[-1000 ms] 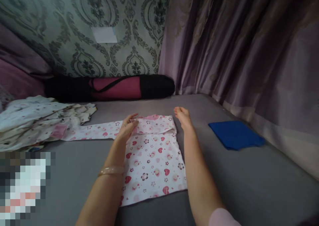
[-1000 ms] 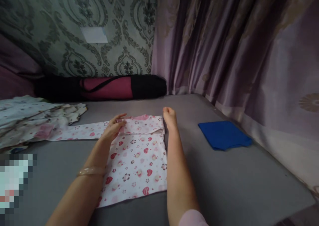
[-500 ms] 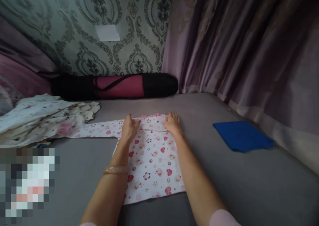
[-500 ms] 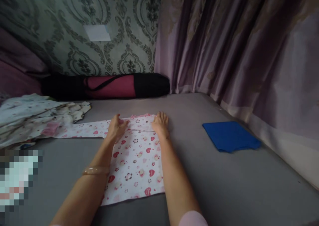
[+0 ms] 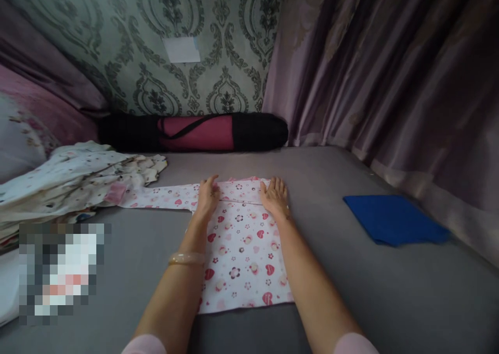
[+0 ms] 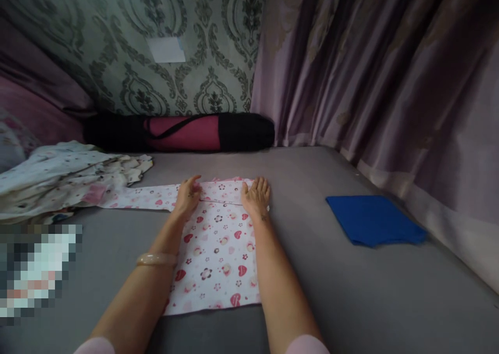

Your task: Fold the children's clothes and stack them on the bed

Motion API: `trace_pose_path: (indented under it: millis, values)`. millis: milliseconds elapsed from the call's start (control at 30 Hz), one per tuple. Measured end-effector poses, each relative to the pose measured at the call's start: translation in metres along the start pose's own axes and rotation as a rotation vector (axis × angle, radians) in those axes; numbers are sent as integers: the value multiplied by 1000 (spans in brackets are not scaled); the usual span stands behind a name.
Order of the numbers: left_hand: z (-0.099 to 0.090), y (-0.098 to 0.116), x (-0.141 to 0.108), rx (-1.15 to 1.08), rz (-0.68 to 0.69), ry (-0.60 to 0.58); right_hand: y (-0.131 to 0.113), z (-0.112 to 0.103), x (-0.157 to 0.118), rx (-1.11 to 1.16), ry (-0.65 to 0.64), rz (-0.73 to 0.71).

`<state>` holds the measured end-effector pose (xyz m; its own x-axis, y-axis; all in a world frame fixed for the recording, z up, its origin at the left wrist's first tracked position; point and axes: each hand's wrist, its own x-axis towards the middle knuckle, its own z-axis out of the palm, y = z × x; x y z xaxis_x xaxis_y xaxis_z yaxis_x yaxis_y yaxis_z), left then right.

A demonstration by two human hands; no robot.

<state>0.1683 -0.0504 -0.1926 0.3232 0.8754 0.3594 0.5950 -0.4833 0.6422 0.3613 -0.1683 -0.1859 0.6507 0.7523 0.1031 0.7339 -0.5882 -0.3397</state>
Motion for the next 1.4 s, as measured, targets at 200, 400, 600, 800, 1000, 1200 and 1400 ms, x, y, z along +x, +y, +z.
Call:
trace_pose_path:
  millis: [200,400,600,800,1000,1200,1400]
  values:
    - [1,-8,3,67,5,-24,-1,9,-2,-78,42,-21]
    - [-7,-1,-1,198,-1,35,-2,1,-1,-26,53,-10]
    - [1,40,-8,285,198,-58,-34,-14,-14,34,64,-291]
    - [17,51,-28,373,119,-285,-49,3,-31,-12,-160,-563]
    - [19,42,-29,410,67,-330,-46,10,-31,-17,-216,-559]
    - [2,41,-22,425,41,-81,-44,-11,-17,153,-244,-481]
    - [-15,39,-21,500,-201,-17,-12,-31,13,346,-7,-135]
